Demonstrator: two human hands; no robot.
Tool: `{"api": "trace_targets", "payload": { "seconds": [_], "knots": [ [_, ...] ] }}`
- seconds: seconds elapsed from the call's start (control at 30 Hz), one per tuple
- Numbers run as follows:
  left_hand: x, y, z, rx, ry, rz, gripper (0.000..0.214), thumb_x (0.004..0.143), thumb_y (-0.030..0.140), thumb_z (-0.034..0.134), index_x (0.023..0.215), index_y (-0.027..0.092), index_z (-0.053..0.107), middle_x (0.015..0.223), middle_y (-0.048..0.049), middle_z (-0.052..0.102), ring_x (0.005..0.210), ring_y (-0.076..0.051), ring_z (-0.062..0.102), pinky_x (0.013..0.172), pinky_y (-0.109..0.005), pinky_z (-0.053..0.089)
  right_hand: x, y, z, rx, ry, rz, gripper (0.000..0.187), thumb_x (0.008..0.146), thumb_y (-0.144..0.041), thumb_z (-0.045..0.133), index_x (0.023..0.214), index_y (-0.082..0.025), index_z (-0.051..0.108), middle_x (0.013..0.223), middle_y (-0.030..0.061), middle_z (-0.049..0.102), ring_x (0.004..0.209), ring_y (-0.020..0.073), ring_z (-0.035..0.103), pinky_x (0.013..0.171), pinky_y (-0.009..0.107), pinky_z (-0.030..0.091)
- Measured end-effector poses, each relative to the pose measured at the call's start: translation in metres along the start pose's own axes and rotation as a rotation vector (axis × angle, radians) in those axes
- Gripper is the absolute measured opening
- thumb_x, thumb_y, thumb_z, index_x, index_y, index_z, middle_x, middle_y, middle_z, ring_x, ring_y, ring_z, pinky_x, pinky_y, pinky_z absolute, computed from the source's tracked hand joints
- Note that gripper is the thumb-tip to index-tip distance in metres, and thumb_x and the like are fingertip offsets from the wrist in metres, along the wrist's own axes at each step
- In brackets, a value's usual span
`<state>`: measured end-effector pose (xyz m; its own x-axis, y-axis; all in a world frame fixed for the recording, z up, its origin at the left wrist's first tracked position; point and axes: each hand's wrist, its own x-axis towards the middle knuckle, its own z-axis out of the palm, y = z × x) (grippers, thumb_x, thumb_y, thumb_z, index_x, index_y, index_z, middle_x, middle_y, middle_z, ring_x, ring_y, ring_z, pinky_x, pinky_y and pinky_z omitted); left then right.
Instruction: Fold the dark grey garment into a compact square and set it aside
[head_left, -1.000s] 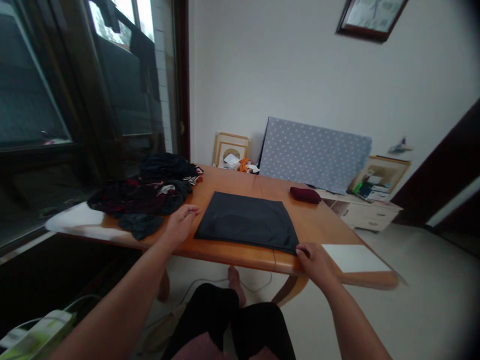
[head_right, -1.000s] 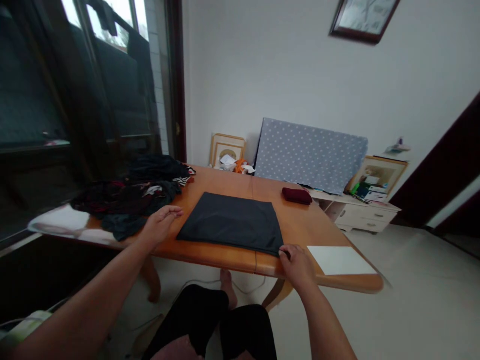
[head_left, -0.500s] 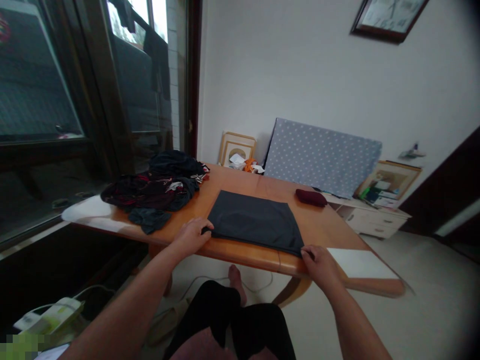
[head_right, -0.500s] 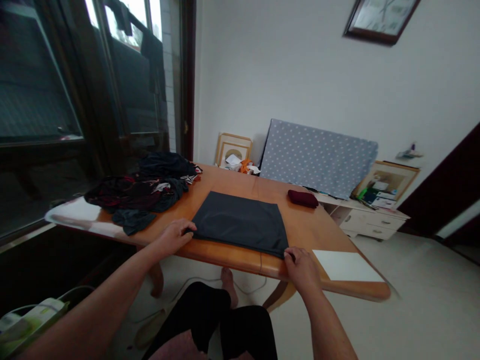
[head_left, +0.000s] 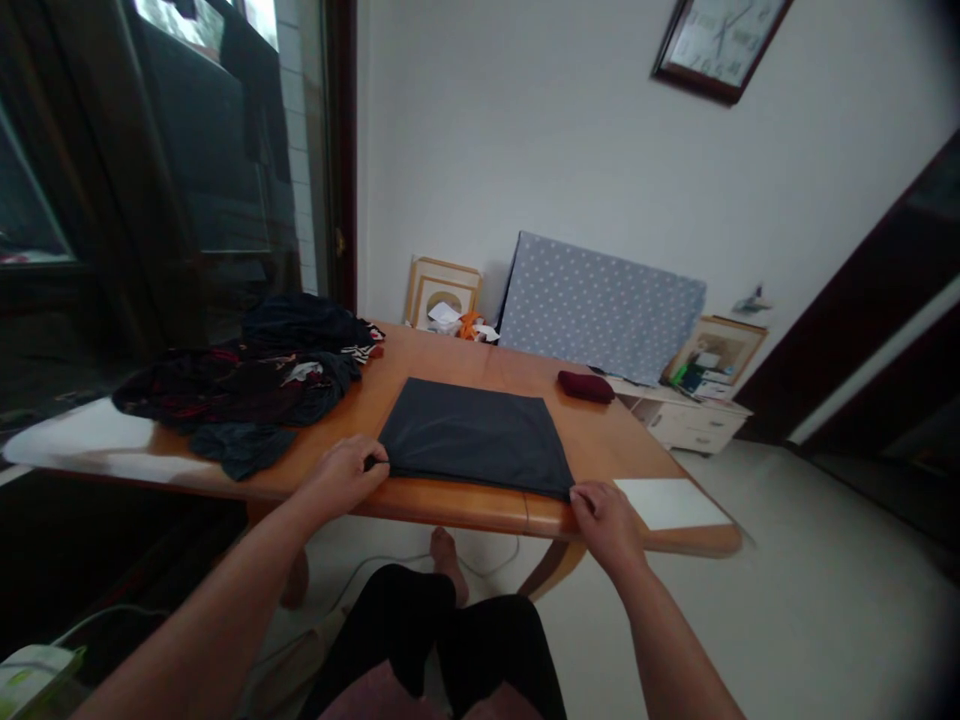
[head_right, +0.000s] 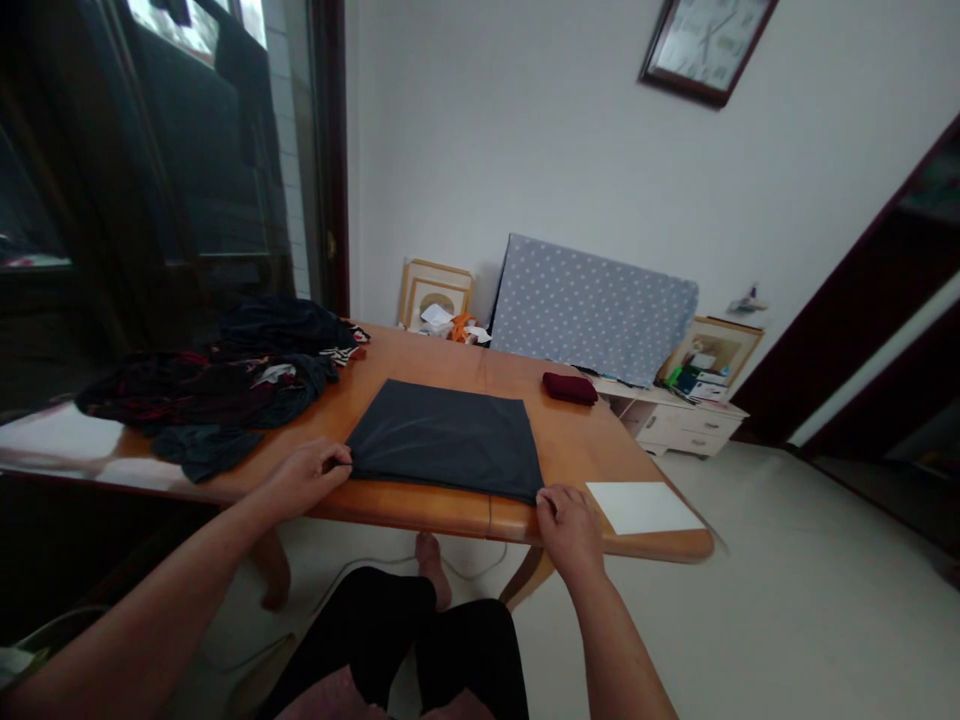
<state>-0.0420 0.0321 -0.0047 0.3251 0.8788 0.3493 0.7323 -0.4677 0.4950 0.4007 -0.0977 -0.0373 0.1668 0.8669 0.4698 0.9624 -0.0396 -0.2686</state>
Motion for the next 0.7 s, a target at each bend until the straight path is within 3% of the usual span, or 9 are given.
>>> {"api": "trace_targets", "payload": {
  "seconds": [0.2, 0.3, 0.4, 0.53, 0.7],
  "knots": [
    [0.013, 0.035, 0.002, 0.159, 0.103, 0.072, 0.040, 0.096, 0.046, 0.038, 0.096, 0.022, 0.070, 0.099, -0.0077, 0.072, 0.099, -0.025, 0.064, 0.093, -0.039, 0.046, 0.016, -0.026, -0.007, 0.116, 0.133, 0.024, 0.042, 0.096, -0.039, 0.037, 0.114, -0.019, 0.069, 0.116, 0.0091, 0.070, 0.112, 0.0220, 0.061, 0.103, 0.036, 0.044],
    [0.020, 0.051, 0.018, 0.163, 0.066, 0.170, 0.045, 0.100, 0.043, 0.032, 0.120, 0.020, 0.065, 0.126, -0.0104, 0.067, 0.121, -0.025, 0.057, 0.104, -0.040, 0.040, 0.019, -0.042, 0.002, 0.116, 0.019, -0.017, 0.054, 0.099, -0.044, 0.031, 0.134, -0.015, 0.059, 0.138, 0.0120, 0.059, 0.131, 0.0223, 0.051, 0.112, 0.038, 0.037],
    [0.016, 0.053, 0.036, 0.220, -0.040, 0.184, 0.053, 0.097, 0.048, 0.038, 0.141, 0.021, 0.053, 0.151, -0.0099, 0.047, 0.141, -0.030, 0.038, 0.113, -0.048, 0.030, 0.012, -0.048, 0.016, 0.028, -0.144, -0.031, 0.063, 0.099, -0.050, 0.029, 0.142, -0.009, 0.051, 0.149, 0.0162, 0.047, 0.143, 0.0269, 0.035, 0.118, 0.046, 0.027],
    [0.004, 0.044, 0.046, 0.284, -0.127, 0.134, 0.061, 0.095, 0.054, 0.040, 0.147, 0.024, 0.046, 0.157, -0.0099, 0.038, 0.146, -0.034, 0.030, 0.115, -0.055, 0.022, 0.001, -0.045, 0.025, -0.076, -0.221, -0.006, 0.065, 0.099, -0.052, 0.028, 0.145, -0.010, 0.048, 0.150, 0.0168, 0.044, 0.146, 0.0288, 0.028, 0.119, 0.053, 0.017],
    [0.002, 0.044, 0.038, 0.272, -0.187, 0.106, 0.065, 0.093, 0.060, 0.040, 0.148, 0.026, 0.045, 0.158, -0.0096, 0.035, 0.147, -0.033, 0.028, 0.115, -0.054, 0.022, 0.003, -0.042, 0.021, -0.079, -0.256, 0.021, 0.065, 0.099, -0.055, 0.028, 0.142, -0.014, 0.052, 0.148, 0.0157, 0.046, 0.145, 0.0291, 0.031, 0.119, 0.055, 0.015]
  ]
}}
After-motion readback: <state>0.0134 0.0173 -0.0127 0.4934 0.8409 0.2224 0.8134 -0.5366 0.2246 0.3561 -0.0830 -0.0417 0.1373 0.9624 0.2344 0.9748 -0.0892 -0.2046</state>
